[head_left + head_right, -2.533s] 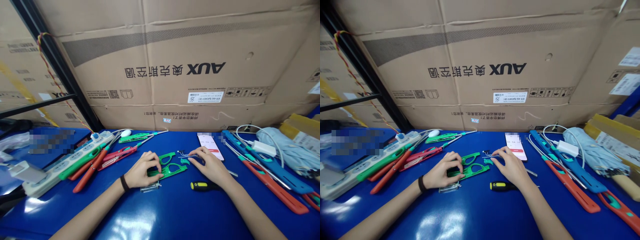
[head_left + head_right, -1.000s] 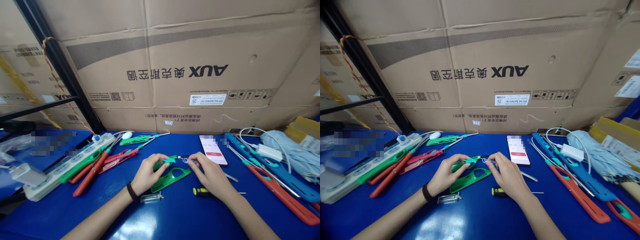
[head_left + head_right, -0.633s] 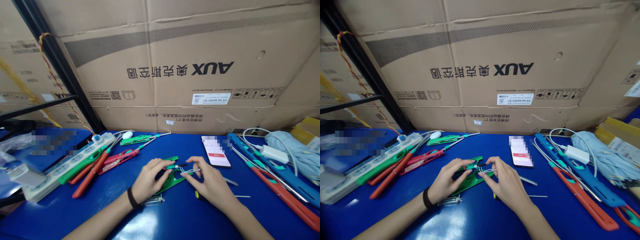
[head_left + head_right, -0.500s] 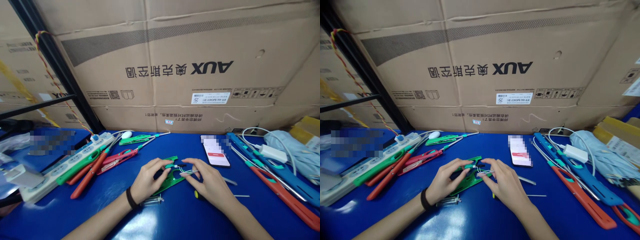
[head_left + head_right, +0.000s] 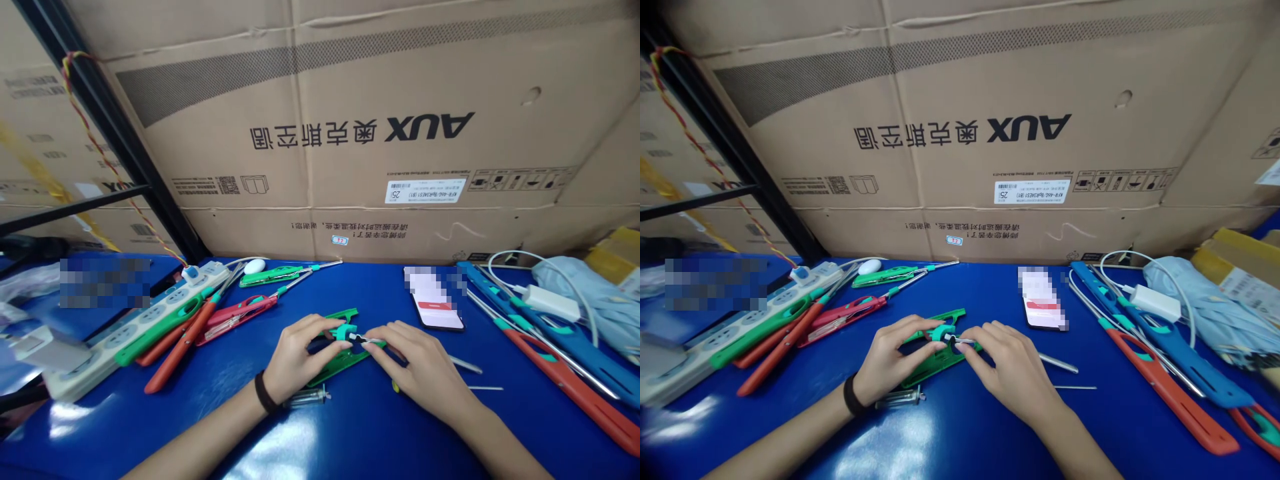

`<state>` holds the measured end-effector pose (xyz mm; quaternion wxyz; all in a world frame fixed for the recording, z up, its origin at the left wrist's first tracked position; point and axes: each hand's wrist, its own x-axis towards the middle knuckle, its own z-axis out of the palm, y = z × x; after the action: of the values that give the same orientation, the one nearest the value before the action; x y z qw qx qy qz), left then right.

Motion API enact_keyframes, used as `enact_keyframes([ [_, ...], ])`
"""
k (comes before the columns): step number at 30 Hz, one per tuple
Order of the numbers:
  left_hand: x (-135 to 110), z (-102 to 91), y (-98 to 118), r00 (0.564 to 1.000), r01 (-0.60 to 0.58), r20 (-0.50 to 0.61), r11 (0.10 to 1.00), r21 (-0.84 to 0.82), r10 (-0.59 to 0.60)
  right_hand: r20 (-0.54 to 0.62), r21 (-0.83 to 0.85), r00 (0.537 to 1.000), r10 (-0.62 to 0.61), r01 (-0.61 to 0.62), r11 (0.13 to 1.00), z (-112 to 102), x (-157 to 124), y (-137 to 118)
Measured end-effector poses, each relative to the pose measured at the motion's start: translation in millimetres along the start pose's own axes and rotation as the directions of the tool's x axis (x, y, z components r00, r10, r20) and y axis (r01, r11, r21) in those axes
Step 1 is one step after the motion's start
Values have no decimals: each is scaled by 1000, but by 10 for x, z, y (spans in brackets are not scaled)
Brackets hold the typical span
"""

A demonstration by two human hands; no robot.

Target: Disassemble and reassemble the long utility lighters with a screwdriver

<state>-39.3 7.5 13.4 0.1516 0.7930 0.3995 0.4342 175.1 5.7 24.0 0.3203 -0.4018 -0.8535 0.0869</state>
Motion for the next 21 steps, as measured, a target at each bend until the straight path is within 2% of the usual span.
enact_keyframes([
  [13,6,5,31,999,-20,-49,1000,12,21,6,-11,1000,18,-18,1000,4,-7,0],
  [18,-15,28,40,991,123,-28,981,-151,-128,39,-4,999,7,-7,1000,6,-4,-5],
  [21,-34,56,25,981,193,5,966,-170,-195,51,-8,998,28,-28,1000,1,-6,-17],
])
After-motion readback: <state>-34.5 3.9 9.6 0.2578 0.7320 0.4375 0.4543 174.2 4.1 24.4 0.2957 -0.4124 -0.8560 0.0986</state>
